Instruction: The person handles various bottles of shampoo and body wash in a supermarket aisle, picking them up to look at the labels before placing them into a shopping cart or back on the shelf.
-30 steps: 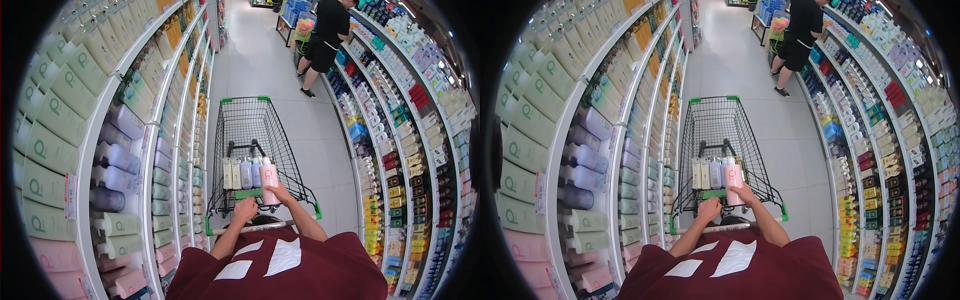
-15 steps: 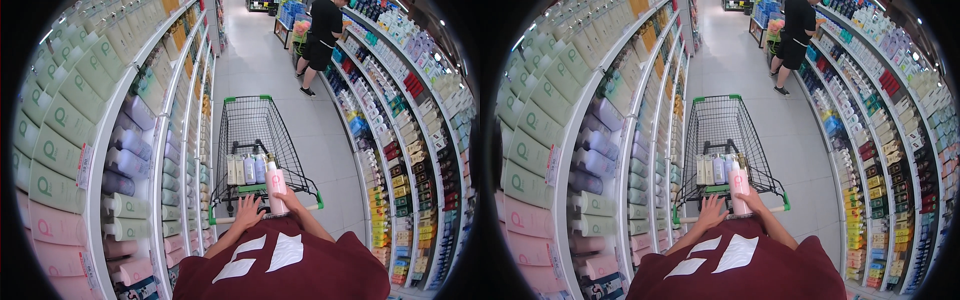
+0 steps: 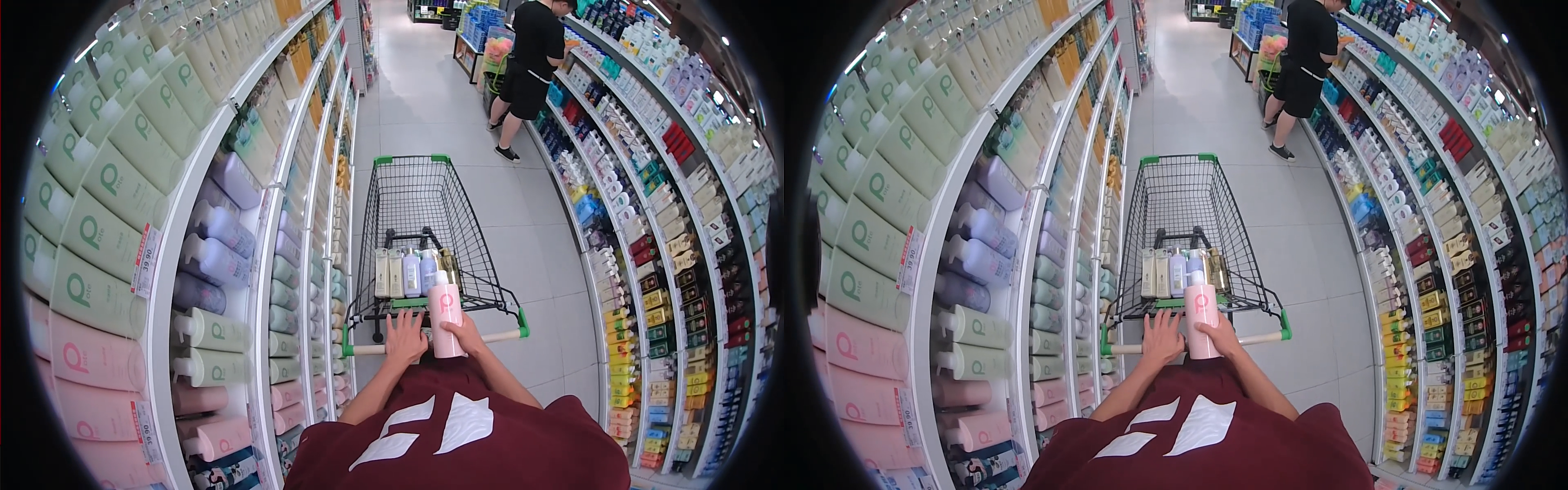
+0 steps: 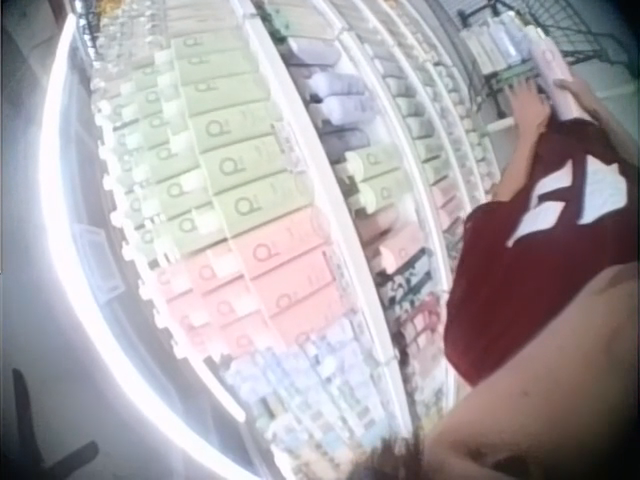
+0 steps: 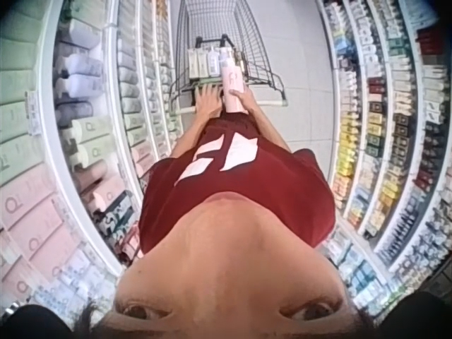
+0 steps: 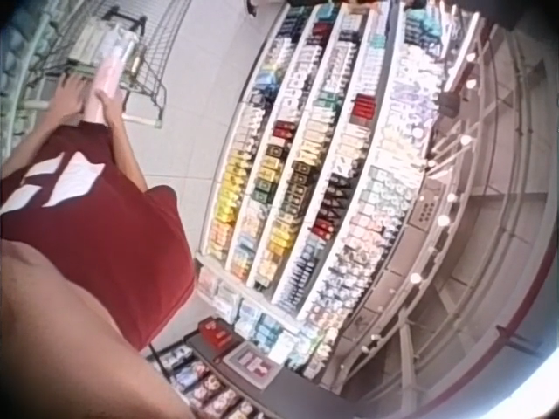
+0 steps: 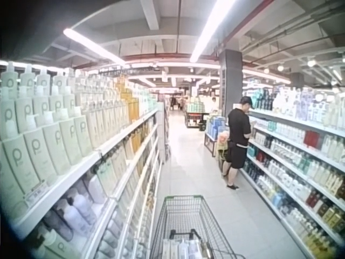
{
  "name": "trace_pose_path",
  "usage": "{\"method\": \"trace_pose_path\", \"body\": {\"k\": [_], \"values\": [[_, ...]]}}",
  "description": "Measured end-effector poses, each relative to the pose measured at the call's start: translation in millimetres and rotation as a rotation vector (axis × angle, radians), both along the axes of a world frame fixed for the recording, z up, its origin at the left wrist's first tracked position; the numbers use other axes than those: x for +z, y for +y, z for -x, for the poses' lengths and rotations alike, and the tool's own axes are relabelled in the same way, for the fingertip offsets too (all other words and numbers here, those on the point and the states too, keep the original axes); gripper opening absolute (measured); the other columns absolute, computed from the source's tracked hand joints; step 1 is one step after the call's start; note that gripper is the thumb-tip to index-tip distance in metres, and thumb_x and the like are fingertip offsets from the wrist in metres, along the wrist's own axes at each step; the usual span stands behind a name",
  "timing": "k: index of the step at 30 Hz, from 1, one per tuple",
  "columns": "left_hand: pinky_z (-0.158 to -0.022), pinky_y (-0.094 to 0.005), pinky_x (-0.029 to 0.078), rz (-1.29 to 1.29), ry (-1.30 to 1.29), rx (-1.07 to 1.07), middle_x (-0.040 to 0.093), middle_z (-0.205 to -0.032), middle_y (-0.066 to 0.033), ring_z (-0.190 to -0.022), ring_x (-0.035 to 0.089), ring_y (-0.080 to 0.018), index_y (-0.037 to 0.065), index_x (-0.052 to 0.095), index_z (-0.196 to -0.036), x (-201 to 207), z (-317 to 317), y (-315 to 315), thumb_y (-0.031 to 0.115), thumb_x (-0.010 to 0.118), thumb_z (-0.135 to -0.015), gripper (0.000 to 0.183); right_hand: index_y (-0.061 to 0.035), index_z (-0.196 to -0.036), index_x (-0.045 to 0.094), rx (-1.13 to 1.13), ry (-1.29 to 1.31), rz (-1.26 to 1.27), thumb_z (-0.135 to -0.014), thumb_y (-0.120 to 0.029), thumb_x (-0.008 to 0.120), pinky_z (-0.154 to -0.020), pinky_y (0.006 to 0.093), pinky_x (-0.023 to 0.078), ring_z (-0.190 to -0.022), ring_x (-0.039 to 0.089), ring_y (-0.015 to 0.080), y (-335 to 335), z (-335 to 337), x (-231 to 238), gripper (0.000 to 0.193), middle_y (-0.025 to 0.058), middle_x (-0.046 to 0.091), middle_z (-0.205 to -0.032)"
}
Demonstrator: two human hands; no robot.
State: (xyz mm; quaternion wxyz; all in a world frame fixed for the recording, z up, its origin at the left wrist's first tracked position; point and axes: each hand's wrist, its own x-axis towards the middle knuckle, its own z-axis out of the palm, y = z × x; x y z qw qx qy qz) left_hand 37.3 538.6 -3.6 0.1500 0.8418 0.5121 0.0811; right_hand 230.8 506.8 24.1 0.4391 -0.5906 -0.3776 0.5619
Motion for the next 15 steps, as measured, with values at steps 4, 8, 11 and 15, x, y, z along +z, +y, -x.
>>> {"method": "trace_pose_path", "body": {"k": [4, 8, 11, 15], "values": [[-0.117, -0.0614, 0.018, 0.004, -0.008, 0.049, 0.045, -0.146, -0.0148, -0.142, 0.035, -0.032, 0.01, 0.048, -0.144, -3, -5, 10, 0.031, 0.055, -0.086, 0.061, 0.0032, -0.123, 0.057, 0.002, -0.009, 0.001, -0.085, -0.03, 0.074, -0.085, 0.0338, 0.053, -0.096, 0.066, 0.0201, 14, -7, -2, 0.054, 0.0131, 0.067, -0.11], [-0.117, -0.063, 0.016, 0.021, -0.036, 0.058, 0.046, -0.146, -0.016, -0.141, 0.036, -0.0327, 0.011, 0.05, -0.144, -2, -7, 19, 0.031, 0.054, -0.086, 0.061, 0.0028, -0.123, 0.057, 0.037, -0.004, 0.014, -0.085, -0.031, 0.074, -0.086, 0.0338, 0.053, -0.097, 0.065, 0.0202, 23, -10, -1, 0.053, 0.013, 0.067, -0.11], [-0.117, -0.0629, 0.016, 0.028, -0.027, 0.065, 0.046, -0.147, -0.0156, -0.141, 0.035, -0.0321, 0.011, 0.048, -0.144, 0, -9, 24, 0.03, 0.053, -0.086, 0.062, 0.0025, -0.123, 0.057, 0.041, 0.023, 0.003, -0.085, -0.031, 0.074, -0.086, 0.034, 0.052, -0.097, 0.065, 0.0203, 29, -10, 3, 0.054, 0.0133, 0.066, -0.111], [-0.117, -0.062, 0.017, 0.017, -0.012, 0.09, 0.046, -0.145, -0.0138, -0.141, 0.035, -0.0298, 0.011, 0.049, -0.143, -4, -9, 29, 0.029, 0.055, -0.085, 0.061, 0.0027, -0.125, 0.056, 0.086, 0.012, -0.008, -0.085, -0.032, 0.074, -0.087, 0.034, 0.052, -0.097, 0.064, 0.0196, 36, -10, 3, 0.056, 0.0134, 0.066, -0.112]]}}
